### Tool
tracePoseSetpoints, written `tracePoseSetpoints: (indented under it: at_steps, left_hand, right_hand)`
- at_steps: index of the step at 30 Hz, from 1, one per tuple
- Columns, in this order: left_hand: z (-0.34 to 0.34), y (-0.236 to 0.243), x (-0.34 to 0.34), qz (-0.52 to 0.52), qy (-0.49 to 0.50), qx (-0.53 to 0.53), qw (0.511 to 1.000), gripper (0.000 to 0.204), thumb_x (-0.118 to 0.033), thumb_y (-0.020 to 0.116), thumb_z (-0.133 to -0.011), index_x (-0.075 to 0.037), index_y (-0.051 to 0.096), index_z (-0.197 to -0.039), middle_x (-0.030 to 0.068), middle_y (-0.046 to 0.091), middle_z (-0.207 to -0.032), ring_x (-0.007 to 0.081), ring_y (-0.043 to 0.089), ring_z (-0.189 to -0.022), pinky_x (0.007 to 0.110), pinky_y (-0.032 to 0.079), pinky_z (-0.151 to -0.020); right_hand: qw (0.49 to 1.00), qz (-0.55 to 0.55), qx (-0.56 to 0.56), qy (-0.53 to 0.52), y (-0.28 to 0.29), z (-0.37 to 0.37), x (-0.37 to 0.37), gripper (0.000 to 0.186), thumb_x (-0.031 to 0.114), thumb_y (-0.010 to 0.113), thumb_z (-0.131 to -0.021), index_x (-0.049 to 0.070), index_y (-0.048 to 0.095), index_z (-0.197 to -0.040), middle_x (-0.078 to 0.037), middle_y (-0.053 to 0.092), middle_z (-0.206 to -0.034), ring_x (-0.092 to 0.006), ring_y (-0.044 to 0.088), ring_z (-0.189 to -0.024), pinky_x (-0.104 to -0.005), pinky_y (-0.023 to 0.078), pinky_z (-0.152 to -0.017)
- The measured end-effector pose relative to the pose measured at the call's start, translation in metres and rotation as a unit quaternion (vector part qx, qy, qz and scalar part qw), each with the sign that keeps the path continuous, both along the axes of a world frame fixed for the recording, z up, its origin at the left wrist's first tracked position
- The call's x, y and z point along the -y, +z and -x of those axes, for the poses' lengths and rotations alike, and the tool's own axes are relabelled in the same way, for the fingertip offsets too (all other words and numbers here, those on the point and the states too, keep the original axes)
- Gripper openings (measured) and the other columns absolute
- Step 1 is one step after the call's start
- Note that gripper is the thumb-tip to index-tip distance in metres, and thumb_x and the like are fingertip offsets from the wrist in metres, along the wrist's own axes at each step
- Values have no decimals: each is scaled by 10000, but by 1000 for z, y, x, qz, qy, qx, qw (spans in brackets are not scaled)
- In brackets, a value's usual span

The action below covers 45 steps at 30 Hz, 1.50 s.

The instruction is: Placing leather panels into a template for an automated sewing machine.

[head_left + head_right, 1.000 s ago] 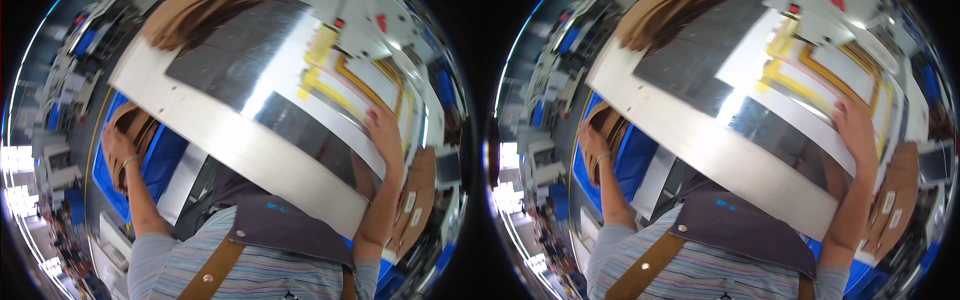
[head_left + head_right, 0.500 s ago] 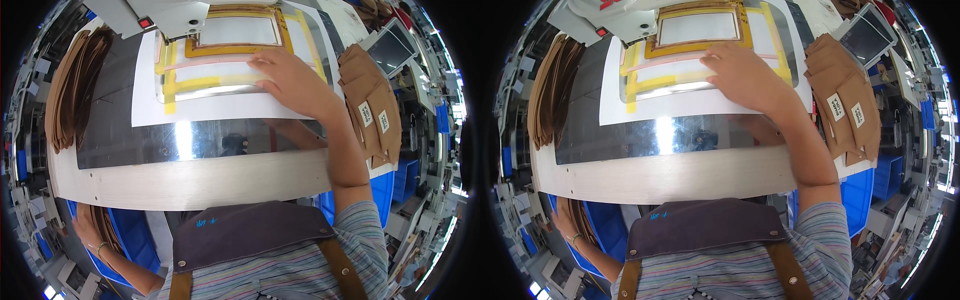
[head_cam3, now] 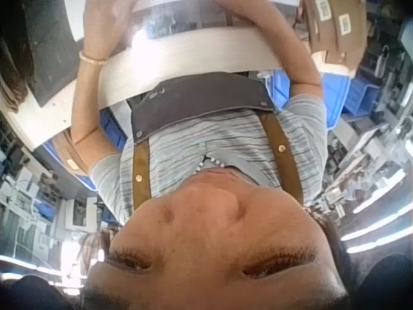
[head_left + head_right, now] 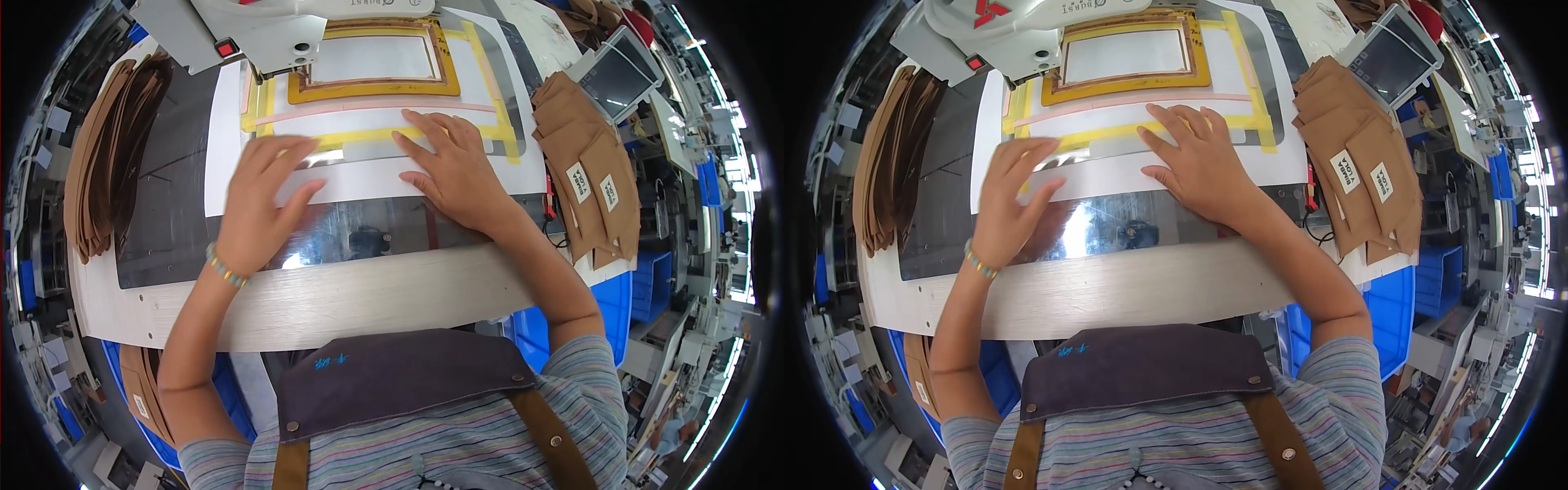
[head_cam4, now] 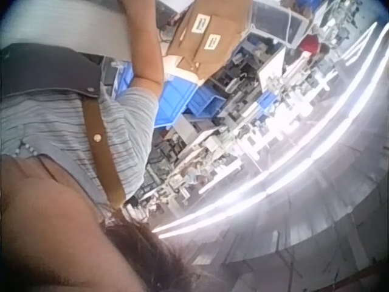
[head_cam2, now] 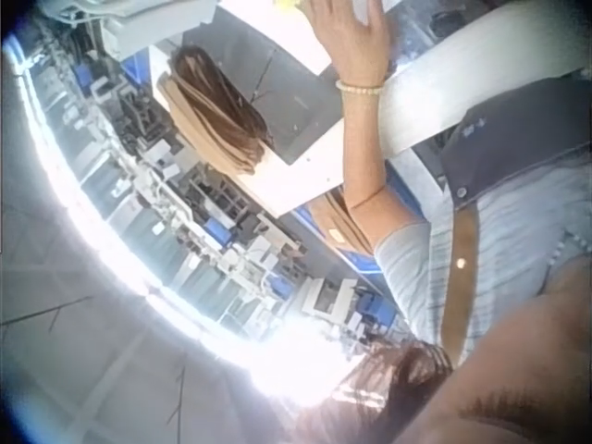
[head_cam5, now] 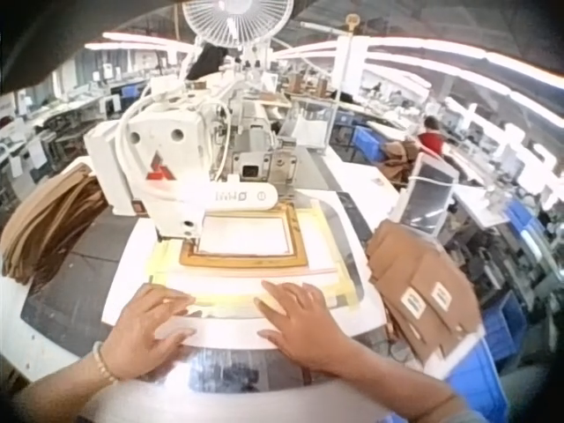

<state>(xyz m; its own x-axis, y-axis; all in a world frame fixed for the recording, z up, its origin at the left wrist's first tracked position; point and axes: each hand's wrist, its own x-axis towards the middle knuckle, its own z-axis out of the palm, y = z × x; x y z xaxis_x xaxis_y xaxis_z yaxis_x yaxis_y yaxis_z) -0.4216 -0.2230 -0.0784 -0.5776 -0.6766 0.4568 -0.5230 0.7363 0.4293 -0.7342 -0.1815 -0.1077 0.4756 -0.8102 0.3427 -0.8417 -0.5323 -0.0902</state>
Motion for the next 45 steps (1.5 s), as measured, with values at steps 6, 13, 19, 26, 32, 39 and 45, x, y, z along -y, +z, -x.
tracePoseSetpoints:
  at_steps: [6, 13, 19, 26, 32, 39, 45]
  left_hand:
    - [55, -36, 40, -62, -36, -23, 997, 399, -216, 879, -842, -9, 717, -1142, 103, 652, -1080, 299, 600, -995, 388, 519, -908]
    - [59, -45, 42, -85, -34, -44, 995, 290, -172, 878, -841, -6, 651, -909, 90, 606, -908, 271, 536, -884, 366, 469, -736]
    - [54, -42, 38, -134, -34, -84, 987, 240, -123, 861, -845, 0, 667, -913, 99, 617, -897, 269, 576, -869, 382, 492, -746]
    - [30, -29, 54, -18, 15, -55, 998, 193, -113, 838, -858, -9, 721, -970, 119, 671, -948, 304, 653, -964, 394, 543, -842]
    - [11, -41, 73, 149, 139, 191, 960, 494, -366, 764, -953, 27, 722, -1249, 225, 654, -1412, 408, 606, -1309, 461, 505, -1070]
    - [12, -50, 70, 46, 97, 226, 968, 838, -661, 529, -1037, 12, 528, -1536, 329, 385, -1653, 473, 315, -1576, 580, 253, -1263]
    - [12, -55, 77, 32, 90, 215, 972, 838, -648, 506, -1055, 42, 518, -1530, 341, 376, -1653, 463, 292, -1588, 546, 217, -1276]
  right_hand:
    - [994, 0, 110, 17, -9, 2, 7, 280, 172, 752, -953, 83, 791, -1216, -103, 651, -1434, -327, 565, -1293, -466, 432, -1086]
    - [986, -19, 167, 21, -10, 4, 19, 226, 159, 777, -926, 93, 814, -1139, -83, 727, -1300, -312, 610, -1211, -446, 450, -1056]
    - [951, -82, 299, 13, 3, -12, 35, 137, 183, 756, -946, 91, 818, -1026, -79, 762, -1154, -313, 644, -1128, -430, 485, -1008]
    - [923, -178, 321, -112, 44, 5, 100, 217, 241, 718, -984, 48, 785, -1056, -53, 778, -909, -148, 691, -801, -316, 555, -767]
    - [934, -240, 247, -99, 47, 4, 172, 186, 216, 736, -946, 56, 811, -1007, -69, 782, -866, -158, 709, -800, -313, 558, -754]
    - [917, -334, 214, -30, 12, -43, 198, 169, 181, 764, -929, 56, 790, -1039, -30, 753, -855, -117, 680, -801, -290, 533, -756]
    - [912, -332, 240, -35, 7, -48, 201, 175, 181, 764, -891, 66, 809, -1016, -60, 790, -905, -154, 729, -850, -305, 561, -809]
